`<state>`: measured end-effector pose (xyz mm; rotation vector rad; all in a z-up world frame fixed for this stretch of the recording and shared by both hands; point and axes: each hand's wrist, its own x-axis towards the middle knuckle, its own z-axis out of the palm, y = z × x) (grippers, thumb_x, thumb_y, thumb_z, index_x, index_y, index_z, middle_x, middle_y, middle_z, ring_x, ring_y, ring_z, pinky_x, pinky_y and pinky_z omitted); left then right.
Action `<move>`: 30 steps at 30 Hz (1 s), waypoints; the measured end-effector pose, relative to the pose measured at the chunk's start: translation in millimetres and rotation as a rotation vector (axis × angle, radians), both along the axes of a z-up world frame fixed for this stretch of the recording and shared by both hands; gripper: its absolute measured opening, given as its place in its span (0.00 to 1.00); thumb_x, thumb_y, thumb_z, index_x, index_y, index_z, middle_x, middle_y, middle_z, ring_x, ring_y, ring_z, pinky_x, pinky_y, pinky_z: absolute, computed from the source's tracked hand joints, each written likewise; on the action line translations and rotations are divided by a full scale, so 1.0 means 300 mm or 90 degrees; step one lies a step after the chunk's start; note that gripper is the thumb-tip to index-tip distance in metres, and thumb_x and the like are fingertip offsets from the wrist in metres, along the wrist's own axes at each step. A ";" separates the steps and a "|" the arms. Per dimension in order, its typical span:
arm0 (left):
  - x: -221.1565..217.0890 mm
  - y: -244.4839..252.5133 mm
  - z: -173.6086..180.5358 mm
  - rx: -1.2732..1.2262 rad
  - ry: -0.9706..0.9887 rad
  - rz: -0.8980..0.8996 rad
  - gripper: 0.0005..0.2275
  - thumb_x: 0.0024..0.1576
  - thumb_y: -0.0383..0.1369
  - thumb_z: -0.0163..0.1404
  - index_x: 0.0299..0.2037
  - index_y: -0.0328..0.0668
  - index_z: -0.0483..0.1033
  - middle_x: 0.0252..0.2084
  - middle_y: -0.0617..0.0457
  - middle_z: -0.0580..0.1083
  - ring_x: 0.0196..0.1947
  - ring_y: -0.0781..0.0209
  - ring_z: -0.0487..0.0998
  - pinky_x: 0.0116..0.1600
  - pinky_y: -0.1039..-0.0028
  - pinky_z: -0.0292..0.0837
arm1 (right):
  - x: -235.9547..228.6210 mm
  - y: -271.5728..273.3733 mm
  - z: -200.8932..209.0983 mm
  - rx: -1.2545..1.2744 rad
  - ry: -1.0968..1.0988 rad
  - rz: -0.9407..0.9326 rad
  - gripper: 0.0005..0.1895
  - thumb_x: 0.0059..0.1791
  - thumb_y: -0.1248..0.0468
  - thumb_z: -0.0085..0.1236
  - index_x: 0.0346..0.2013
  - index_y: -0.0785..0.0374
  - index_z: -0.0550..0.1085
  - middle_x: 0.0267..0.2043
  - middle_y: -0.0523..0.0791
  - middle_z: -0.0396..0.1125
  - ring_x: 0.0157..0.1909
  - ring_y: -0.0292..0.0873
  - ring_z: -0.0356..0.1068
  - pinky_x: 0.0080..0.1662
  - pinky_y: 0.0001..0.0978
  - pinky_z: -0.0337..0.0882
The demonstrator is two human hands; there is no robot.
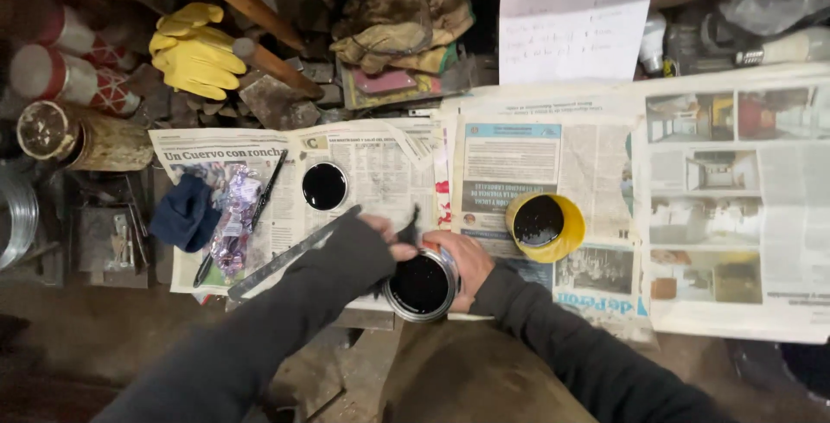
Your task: Mixing and preparing paint or ink in a workshop environment.
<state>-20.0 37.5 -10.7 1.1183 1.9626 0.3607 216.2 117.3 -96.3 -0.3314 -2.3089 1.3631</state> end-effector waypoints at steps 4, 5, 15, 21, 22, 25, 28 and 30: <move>-0.051 -0.097 -0.022 -0.080 0.022 0.075 0.21 0.41 0.47 0.68 0.25 0.34 0.77 0.23 0.42 0.77 0.25 0.54 0.77 0.33 0.64 0.73 | -0.010 0.004 0.005 0.000 -0.007 0.005 0.55 0.28 0.52 0.76 0.65 0.64 0.61 0.63 0.55 0.64 0.63 0.60 0.66 0.61 0.50 0.62; -0.050 -0.068 -0.008 -0.084 0.058 0.000 0.21 0.42 0.47 0.68 0.25 0.33 0.78 0.24 0.43 0.77 0.26 0.55 0.77 0.35 0.64 0.72 | -0.009 0.006 0.007 -0.003 -0.008 -0.008 0.55 0.28 0.52 0.76 0.65 0.63 0.61 0.63 0.55 0.65 0.63 0.59 0.66 0.62 0.49 0.62; 0.034 0.117 0.174 -0.086 -0.028 -0.031 0.18 0.42 0.43 0.67 0.32 0.36 0.80 0.25 0.45 0.78 0.27 0.56 0.82 0.35 0.68 0.76 | -0.006 0.026 0.002 -0.062 -0.069 0.044 0.55 0.29 0.51 0.78 0.63 0.62 0.60 0.55 0.53 0.67 0.57 0.56 0.69 0.61 0.46 0.66; 0.082 -0.091 0.099 0.010 -0.004 0.297 0.18 0.48 0.44 0.65 0.29 0.33 0.79 0.23 0.45 0.78 0.23 0.59 0.78 0.32 0.67 0.73 | 0.072 0.012 0.000 -0.100 -0.030 0.040 0.56 0.39 0.64 0.74 0.77 0.67 0.54 0.75 0.59 0.58 0.75 0.60 0.60 0.72 0.47 0.61; 0.088 -0.154 0.050 0.010 -0.005 0.297 0.18 0.48 0.44 0.65 0.29 0.33 0.79 0.23 0.45 0.78 0.23 0.59 0.78 0.32 0.67 0.73 | 0.057 -0.032 0.023 -0.100 -0.032 0.039 0.56 0.39 0.64 0.74 0.77 0.67 0.54 0.75 0.59 0.58 0.75 0.60 0.60 0.72 0.47 0.61; 0.048 -0.180 -0.055 0.094 -0.008 0.267 0.16 0.47 0.42 0.66 0.29 0.35 0.80 0.23 0.50 0.79 0.23 0.64 0.78 0.31 0.70 0.74 | -0.012 -0.075 0.050 -0.049 -0.047 -0.077 0.61 0.32 0.60 0.75 0.73 0.71 0.51 0.67 0.60 0.60 0.69 0.59 0.63 0.67 0.45 0.63; 0.034 -0.191 -0.044 0.029 -0.071 0.306 0.14 0.47 0.41 0.65 0.30 0.36 0.80 0.23 0.53 0.78 0.23 0.65 0.77 0.30 0.70 0.74 | -0.029 -0.126 0.019 -0.085 -0.110 -0.151 0.60 0.32 0.56 0.77 0.70 0.71 0.52 0.60 0.57 0.65 0.63 0.55 0.68 0.63 0.41 0.67; 0.003 -0.174 -0.057 0.034 -0.124 0.218 0.14 0.49 0.40 0.64 0.28 0.34 0.80 0.21 0.51 0.77 0.22 0.64 0.74 0.29 0.69 0.71 | -0.031 -0.112 0.017 -0.079 -0.106 -0.183 0.57 0.33 0.56 0.77 0.69 0.68 0.55 0.58 0.52 0.71 0.60 0.52 0.72 0.62 0.39 0.69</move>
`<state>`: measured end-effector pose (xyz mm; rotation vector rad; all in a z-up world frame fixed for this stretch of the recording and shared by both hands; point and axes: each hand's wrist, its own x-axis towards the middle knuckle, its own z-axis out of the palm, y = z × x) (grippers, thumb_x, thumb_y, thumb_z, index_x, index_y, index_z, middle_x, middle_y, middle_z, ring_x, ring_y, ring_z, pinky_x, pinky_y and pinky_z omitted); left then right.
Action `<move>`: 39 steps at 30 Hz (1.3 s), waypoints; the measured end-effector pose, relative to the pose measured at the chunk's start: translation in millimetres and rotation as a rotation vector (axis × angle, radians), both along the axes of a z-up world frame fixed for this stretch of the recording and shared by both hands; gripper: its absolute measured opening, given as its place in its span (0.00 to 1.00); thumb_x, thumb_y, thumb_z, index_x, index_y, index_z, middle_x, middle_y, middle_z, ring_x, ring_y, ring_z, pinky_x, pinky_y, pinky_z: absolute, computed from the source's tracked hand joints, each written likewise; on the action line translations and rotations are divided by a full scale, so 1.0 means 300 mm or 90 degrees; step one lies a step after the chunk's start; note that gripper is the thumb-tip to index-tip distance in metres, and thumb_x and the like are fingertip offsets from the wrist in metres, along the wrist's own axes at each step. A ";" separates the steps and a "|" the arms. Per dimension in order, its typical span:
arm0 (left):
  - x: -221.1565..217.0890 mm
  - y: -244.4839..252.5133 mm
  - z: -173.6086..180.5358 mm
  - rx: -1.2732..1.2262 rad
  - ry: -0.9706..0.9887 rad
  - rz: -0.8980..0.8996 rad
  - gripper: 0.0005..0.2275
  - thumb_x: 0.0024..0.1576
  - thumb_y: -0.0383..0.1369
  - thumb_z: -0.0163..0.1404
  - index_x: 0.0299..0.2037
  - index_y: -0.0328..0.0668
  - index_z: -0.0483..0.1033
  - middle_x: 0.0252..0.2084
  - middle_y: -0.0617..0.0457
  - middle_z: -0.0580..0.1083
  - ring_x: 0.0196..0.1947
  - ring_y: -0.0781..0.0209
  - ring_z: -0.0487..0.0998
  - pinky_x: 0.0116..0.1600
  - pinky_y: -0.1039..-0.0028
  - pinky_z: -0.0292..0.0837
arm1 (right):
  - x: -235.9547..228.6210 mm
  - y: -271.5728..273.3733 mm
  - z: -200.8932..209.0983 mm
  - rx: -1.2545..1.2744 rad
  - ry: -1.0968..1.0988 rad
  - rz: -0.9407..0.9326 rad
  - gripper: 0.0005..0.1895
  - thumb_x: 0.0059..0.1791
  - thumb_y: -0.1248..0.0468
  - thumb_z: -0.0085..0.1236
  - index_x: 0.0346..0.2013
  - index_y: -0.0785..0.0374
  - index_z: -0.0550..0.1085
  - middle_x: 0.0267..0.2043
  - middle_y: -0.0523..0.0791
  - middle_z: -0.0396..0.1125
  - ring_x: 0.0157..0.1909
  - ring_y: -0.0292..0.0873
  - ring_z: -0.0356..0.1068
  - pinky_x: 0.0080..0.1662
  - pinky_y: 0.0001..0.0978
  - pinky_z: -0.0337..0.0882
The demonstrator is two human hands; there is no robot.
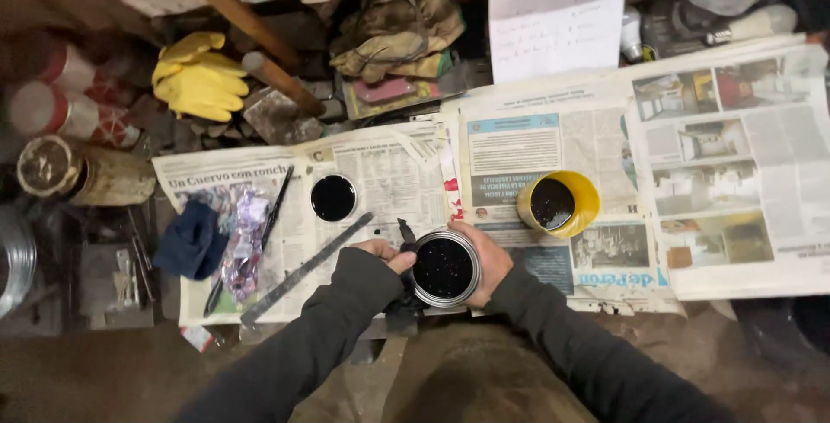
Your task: Mixing and preparing paint or ink in a workshop environment.
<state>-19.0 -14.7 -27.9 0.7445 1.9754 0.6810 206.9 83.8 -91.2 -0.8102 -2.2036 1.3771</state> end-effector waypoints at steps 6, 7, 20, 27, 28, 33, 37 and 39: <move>-0.061 0.111 0.099 -0.068 0.047 -0.195 0.13 0.46 0.41 0.65 0.28 0.38 0.81 0.21 0.52 0.77 0.22 0.65 0.77 0.31 0.70 0.73 | 0.011 -0.006 -0.009 0.043 0.055 0.003 0.59 0.30 0.55 0.79 0.68 0.67 0.57 0.61 0.55 0.67 0.62 0.55 0.69 0.62 0.40 0.68; -0.070 0.121 0.084 -0.068 0.047 -0.198 0.13 0.46 0.41 0.65 0.28 0.38 0.81 0.21 0.52 0.77 0.22 0.65 0.77 0.31 0.70 0.73 | 0.010 -0.004 -0.009 0.042 0.056 0.000 0.59 0.30 0.55 0.79 0.68 0.67 0.57 0.61 0.55 0.67 0.62 0.55 0.69 0.62 0.40 0.68; -0.096 0.288 0.084 0.007 0.047 -0.405 0.12 0.47 0.40 0.65 0.28 0.39 0.80 0.22 0.52 0.77 0.23 0.64 0.77 0.31 0.70 0.73 | 0.003 0.018 -0.003 0.015 0.021 0.010 0.59 0.28 0.56 0.79 0.69 0.64 0.58 0.62 0.55 0.65 0.62 0.55 0.68 0.61 0.41 0.68; -0.012 0.022 0.017 0.010 0.067 -0.047 0.14 0.49 0.40 0.65 0.28 0.36 0.80 0.21 0.52 0.76 0.21 0.66 0.74 0.29 0.70 0.71 | 0.050 0.054 0.078 0.036 0.072 0.080 0.58 0.31 0.58 0.78 0.70 0.67 0.57 0.64 0.59 0.64 0.65 0.59 0.66 0.63 0.46 0.66; -0.008 0.022 0.008 0.010 0.067 -0.051 0.14 0.49 0.40 0.65 0.28 0.36 0.80 0.21 0.52 0.76 0.21 0.66 0.74 0.29 0.70 0.71 | 0.041 0.049 0.071 0.036 0.072 0.077 0.58 0.31 0.58 0.78 0.70 0.67 0.57 0.64 0.59 0.64 0.65 0.59 0.66 0.63 0.46 0.66; -0.011 -0.023 -0.031 0.054 0.039 -0.030 0.14 0.49 0.40 0.65 0.27 0.36 0.78 0.20 0.54 0.77 0.21 0.69 0.74 0.28 0.72 0.71 | -0.005 -0.024 -0.040 -0.018 0.010 -0.006 0.46 0.37 0.58 0.73 0.66 0.64 0.62 0.57 0.55 0.69 0.61 0.55 0.72 0.62 0.41 0.71; -0.028 0.039 0.015 0.046 0.049 -0.055 0.13 0.48 0.39 0.64 0.28 0.36 0.79 0.20 0.54 0.76 0.20 0.68 0.73 0.28 0.70 0.70 | 0.005 -0.034 -0.016 0.019 0.042 -0.052 0.52 0.35 0.59 0.75 0.68 0.66 0.58 0.58 0.57 0.67 0.61 0.59 0.68 0.61 0.44 0.68; -0.055 0.056 -0.018 0.035 0.065 -0.147 0.14 0.48 0.39 0.66 0.26 0.34 0.80 0.19 0.50 0.75 0.19 0.65 0.73 0.28 0.70 0.69 | -0.001 -0.010 -0.006 0.026 0.070 -0.028 0.54 0.31 0.59 0.77 0.66 0.66 0.58 0.58 0.57 0.67 0.60 0.59 0.68 0.60 0.45 0.68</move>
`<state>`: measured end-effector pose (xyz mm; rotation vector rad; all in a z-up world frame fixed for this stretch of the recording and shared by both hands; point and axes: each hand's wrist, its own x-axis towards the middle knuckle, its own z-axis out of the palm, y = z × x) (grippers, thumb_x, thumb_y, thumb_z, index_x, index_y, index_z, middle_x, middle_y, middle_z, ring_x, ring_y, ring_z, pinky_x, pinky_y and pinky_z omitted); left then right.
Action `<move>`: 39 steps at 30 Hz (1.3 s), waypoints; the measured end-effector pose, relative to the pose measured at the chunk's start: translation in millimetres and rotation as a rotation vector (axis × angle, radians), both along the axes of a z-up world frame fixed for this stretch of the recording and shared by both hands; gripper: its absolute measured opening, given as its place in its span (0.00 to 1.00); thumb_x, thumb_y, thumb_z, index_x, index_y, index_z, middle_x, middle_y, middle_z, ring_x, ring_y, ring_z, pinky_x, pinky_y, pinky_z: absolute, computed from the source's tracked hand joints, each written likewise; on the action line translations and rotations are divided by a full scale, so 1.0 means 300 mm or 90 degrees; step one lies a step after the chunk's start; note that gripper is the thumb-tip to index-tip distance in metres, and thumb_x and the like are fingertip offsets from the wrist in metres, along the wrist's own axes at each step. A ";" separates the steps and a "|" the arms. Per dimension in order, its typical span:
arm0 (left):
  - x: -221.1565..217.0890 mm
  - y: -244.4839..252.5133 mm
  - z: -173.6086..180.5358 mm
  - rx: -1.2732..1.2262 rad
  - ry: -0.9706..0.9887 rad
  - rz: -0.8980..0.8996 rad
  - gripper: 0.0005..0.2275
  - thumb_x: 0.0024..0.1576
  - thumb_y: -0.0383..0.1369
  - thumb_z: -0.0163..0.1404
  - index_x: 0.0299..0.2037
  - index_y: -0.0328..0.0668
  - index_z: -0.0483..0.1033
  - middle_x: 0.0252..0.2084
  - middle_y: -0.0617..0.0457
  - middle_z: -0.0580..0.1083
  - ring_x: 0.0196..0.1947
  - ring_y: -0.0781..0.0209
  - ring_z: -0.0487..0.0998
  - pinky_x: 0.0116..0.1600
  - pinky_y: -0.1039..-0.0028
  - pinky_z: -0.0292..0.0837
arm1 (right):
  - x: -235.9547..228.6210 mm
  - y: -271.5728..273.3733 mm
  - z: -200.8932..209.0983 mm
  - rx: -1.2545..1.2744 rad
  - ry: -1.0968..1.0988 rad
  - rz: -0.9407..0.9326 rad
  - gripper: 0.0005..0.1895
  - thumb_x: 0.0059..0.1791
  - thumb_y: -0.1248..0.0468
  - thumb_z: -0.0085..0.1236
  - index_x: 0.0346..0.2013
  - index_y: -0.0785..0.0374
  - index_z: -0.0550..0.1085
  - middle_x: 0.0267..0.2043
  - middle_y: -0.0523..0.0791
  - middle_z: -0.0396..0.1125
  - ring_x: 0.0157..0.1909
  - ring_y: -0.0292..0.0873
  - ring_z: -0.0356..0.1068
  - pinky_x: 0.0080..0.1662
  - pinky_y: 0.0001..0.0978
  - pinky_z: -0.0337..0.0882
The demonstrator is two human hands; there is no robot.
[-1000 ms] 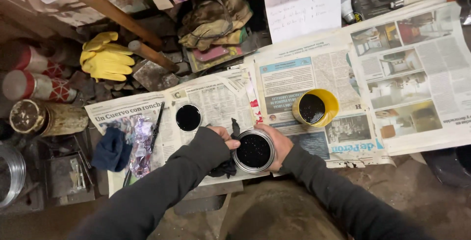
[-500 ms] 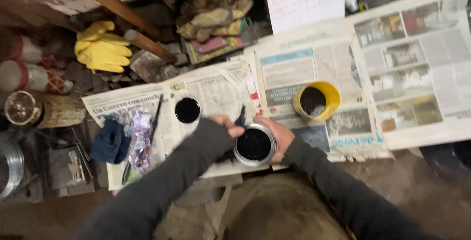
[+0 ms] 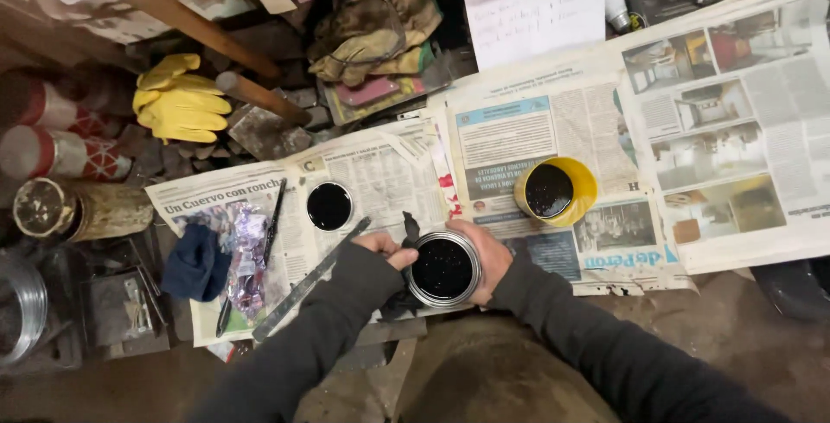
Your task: Mixing and preparing paint or ink in a workshop environment.
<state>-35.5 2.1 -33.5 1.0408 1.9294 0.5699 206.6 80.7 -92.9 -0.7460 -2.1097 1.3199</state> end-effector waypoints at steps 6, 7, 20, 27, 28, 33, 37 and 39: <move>-0.022 0.159 0.098 -0.031 -0.010 -0.162 0.14 0.48 0.39 0.65 0.25 0.36 0.77 0.19 0.51 0.74 0.21 0.65 0.73 0.29 0.71 0.70 | 0.003 -0.007 -0.015 0.034 0.037 0.005 0.56 0.32 0.59 0.78 0.67 0.67 0.57 0.61 0.57 0.65 0.62 0.58 0.68 0.62 0.43 0.69; -0.022 0.170 0.102 -0.028 -0.010 -0.159 0.14 0.48 0.39 0.65 0.25 0.36 0.77 0.19 0.51 0.74 0.21 0.65 0.73 0.29 0.71 0.70 | 0.000 0.004 -0.012 0.036 0.036 0.008 0.56 0.32 0.59 0.78 0.67 0.67 0.57 0.61 0.57 0.65 0.62 0.58 0.68 0.62 0.43 0.69; 0.062 -0.076 0.041 0.032 0.045 0.111 0.15 0.47 0.41 0.65 0.26 0.38 0.78 0.20 0.51 0.75 0.20 0.64 0.74 0.28 0.69 0.69 | 0.001 -0.014 0.009 0.057 0.002 0.048 0.59 0.27 0.56 0.80 0.65 0.69 0.58 0.59 0.59 0.64 0.62 0.59 0.66 0.62 0.47 0.65; -0.001 0.015 0.009 -0.004 -0.029 0.006 0.13 0.47 0.39 0.65 0.27 0.36 0.79 0.21 0.49 0.77 0.23 0.62 0.75 0.30 0.69 0.72 | 0.015 -0.036 0.001 0.000 0.050 0.031 0.58 0.31 0.57 0.79 0.69 0.68 0.55 0.60 0.55 0.67 0.61 0.55 0.71 0.62 0.43 0.69; -0.005 0.048 0.035 -0.012 -0.031 0.007 0.13 0.47 0.39 0.65 0.27 0.36 0.79 0.21 0.49 0.77 0.23 0.62 0.75 0.30 0.69 0.72 | 0.015 -0.041 0.004 -0.008 0.048 0.032 0.58 0.31 0.57 0.79 0.69 0.68 0.55 0.60 0.55 0.67 0.61 0.55 0.71 0.62 0.43 0.69; -0.018 0.201 0.107 -0.064 -0.099 -0.202 0.14 0.48 0.41 0.63 0.29 0.37 0.78 0.23 0.47 0.77 0.24 0.61 0.77 0.30 0.68 0.74 | 0.008 -0.033 -0.006 -0.019 0.057 0.033 0.60 0.30 0.57 0.80 0.68 0.67 0.54 0.60 0.56 0.65 0.61 0.55 0.70 0.61 0.43 0.69; 0.002 0.116 0.075 0.017 0.026 -0.241 0.15 0.47 0.43 0.63 0.28 0.38 0.78 0.23 0.49 0.77 0.23 0.62 0.78 0.31 0.68 0.74 | 0.023 -0.004 0.017 0.011 0.061 0.036 0.60 0.30 0.55 0.81 0.68 0.66 0.55 0.61 0.56 0.65 0.62 0.56 0.70 0.61 0.42 0.69; 0.018 0.041 0.021 0.115 0.135 -0.096 0.16 0.47 0.43 0.65 0.25 0.36 0.79 0.22 0.48 0.75 0.23 0.61 0.74 0.30 0.66 0.70 | 0.045 0.095 0.047 0.024 -0.012 0.099 0.58 0.28 0.57 0.79 0.69 0.63 0.59 0.62 0.56 0.66 0.63 0.57 0.69 0.63 0.44 0.68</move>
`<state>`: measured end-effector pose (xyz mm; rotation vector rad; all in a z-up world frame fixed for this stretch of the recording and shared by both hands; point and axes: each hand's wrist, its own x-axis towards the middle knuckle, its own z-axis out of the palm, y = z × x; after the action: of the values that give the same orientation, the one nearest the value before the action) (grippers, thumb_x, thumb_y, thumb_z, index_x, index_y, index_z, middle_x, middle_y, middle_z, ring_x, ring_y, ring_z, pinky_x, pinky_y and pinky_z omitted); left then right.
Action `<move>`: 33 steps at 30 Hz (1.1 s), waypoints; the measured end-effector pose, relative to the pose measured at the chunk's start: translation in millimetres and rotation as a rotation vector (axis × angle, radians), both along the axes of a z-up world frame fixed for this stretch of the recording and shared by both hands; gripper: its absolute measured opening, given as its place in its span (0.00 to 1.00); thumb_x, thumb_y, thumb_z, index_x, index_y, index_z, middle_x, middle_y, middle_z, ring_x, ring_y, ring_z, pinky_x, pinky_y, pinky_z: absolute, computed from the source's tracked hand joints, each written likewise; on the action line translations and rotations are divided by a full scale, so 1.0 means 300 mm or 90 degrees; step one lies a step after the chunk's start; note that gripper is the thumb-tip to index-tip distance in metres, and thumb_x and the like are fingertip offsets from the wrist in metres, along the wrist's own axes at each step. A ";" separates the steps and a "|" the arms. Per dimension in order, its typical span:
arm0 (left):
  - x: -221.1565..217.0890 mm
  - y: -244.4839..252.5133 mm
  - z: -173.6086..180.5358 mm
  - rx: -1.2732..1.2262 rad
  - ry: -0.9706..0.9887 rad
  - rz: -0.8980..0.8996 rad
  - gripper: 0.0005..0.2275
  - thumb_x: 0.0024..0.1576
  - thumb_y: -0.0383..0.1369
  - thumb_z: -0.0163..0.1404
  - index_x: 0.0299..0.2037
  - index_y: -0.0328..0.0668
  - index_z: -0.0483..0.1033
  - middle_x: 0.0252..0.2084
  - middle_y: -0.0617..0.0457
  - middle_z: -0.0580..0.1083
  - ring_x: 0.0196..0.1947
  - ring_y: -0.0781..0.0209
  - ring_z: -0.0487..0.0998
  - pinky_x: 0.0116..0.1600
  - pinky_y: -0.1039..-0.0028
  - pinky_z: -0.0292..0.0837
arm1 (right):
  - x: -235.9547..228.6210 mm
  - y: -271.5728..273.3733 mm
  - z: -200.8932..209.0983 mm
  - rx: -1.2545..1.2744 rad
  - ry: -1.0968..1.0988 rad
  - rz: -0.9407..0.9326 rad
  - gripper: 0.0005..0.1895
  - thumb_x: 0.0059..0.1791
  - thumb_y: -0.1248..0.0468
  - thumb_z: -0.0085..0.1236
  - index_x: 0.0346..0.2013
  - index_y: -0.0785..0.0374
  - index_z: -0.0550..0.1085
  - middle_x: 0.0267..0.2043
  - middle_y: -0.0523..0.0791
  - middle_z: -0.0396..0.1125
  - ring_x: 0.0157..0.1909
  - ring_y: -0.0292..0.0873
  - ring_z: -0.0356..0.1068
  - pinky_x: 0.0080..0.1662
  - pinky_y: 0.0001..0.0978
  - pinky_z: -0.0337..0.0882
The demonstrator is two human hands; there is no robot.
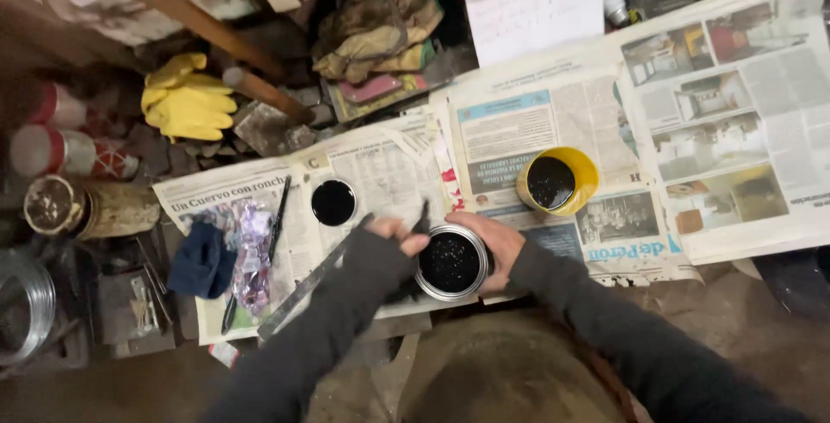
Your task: Mixing and preparing paint or ink in a workshop environment.
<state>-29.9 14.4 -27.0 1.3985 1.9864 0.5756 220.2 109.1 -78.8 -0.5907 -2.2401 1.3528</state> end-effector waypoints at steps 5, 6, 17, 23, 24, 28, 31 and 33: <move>0.060 -0.133 -0.015 -0.073 -0.112 0.232 0.16 0.49 0.43 0.64 0.25 0.36 0.77 0.19 0.50 0.75 0.20 0.63 0.73 0.28 0.66 0.70 | 0.012 -0.060 0.013 0.018 0.006 0.032 0.63 0.27 0.57 0.78 0.71 0.67 0.55 0.66 0.60 0.62 0.67 0.60 0.63 0.65 0.46 0.64; 0.072 -0.144 -0.006 -0.067 -0.141 0.264 0.16 0.49 0.43 0.64 0.26 0.37 0.77 0.20 0.51 0.75 0.20 0.63 0.74 0.29 0.67 0.71 | 0.002 -0.098 0.006 -0.064 -0.007 0.017 0.63 0.28 0.53 0.80 0.70 0.67 0.54 0.63 0.57 0.63 0.65 0.57 0.65 0.63 0.43 0.65; -0.023 0.071 0.066 -0.150 -0.102 0.006 0.14 0.48 0.41 0.65 0.27 0.38 0.78 0.21 0.50 0.76 0.21 0.64 0.75 0.30 0.69 0.72 | -0.027 -0.099 -0.066 -0.052 0.027 -0.055 0.59 0.27 0.57 0.80 0.67 0.65 0.59 0.60 0.56 0.66 0.62 0.58 0.68 0.61 0.44 0.67; -0.033 0.109 0.058 -0.165 -0.154 -0.081 0.14 0.49 0.41 0.64 0.28 0.37 0.78 0.21 0.50 0.76 0.21 0.65 0.75 0.29 0.69 0.71 | -0.022 -0.073 -0.002 -0.067 -0.002 -0.049 0.57 0.28 0.59 0.78 0.67 0.65 0.59 0.61 0.56 0.65 0.63 0.56 0.68 0.62 0.43 0.68; -0.028 0.088 0.061 -0.105 -0.118 -0.064 0.14 0.49 0.40 0.64 0.28 0.37 0.77 0.21 0.50 0.76 0.21 0.65 0.75 0.29 0.70 0.71 | -0.017 -0.057 0.029 -0.082 -0.005 -0.032 0.59 0.26 0.58 0.79 0.66 0.65 0.58 0.60 0.56 0.65 0.62 0.56 0.67 0.61 0.43 0.68; 0.061 -0.087 0.041 -0.111 -0.080 0.146 0.16 0.49 0.40 0.64 0.25 0.35 0.76 0.18 0.48 0.73 0.19 0.63 0.71 0.27 0.68 0.68 | 0.020 0.006 0.054 -0.082 -0.069 0.079 0.62 0.24 0.64 0.76 0.71 0.65 0.58 0.64 0.56 0.65 0.67 0.57 0.65 0.65 0.45 0.64; 0.081 -0.130 -0.013 -0.046 -0.126 0.265 0.14 0.49 0.40 0.64 0.25 0.38 0.75 0.18 0.55 0.74 0.19 0.67 0.72 0.26 0.71 0.69 | 0.007 -0.025 0.012 -0.009 0.021 0.079 0.60 0.30 0.64 0.75 0.73 0.69 0.54 0.67 0.58 0.64 0.68 0.58 0.64 0.67 0.44 0.64; 0.066 -0.129 -0.029 -0.059 -0.120 0.234 0.17 0.48 0.41 0.65 0.22 0.35 0.74 0.17 0.52 0.71 0.18 0.65 0.68 0.25 0.69 0.65 | -0.026 -0.069 -0.040 -0.051 0.006 -0.057 0.56 0.28 0.60 0.79 0.66 0.65 0.59 0.60 0.57 0.66 0.64 0.56 0.67 0.62 0.42 0.67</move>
<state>-10.3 -24.3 -35.9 0.8924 2.0959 0.7371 212.4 88.3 -90.9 -0.7014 -2.1335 1.4028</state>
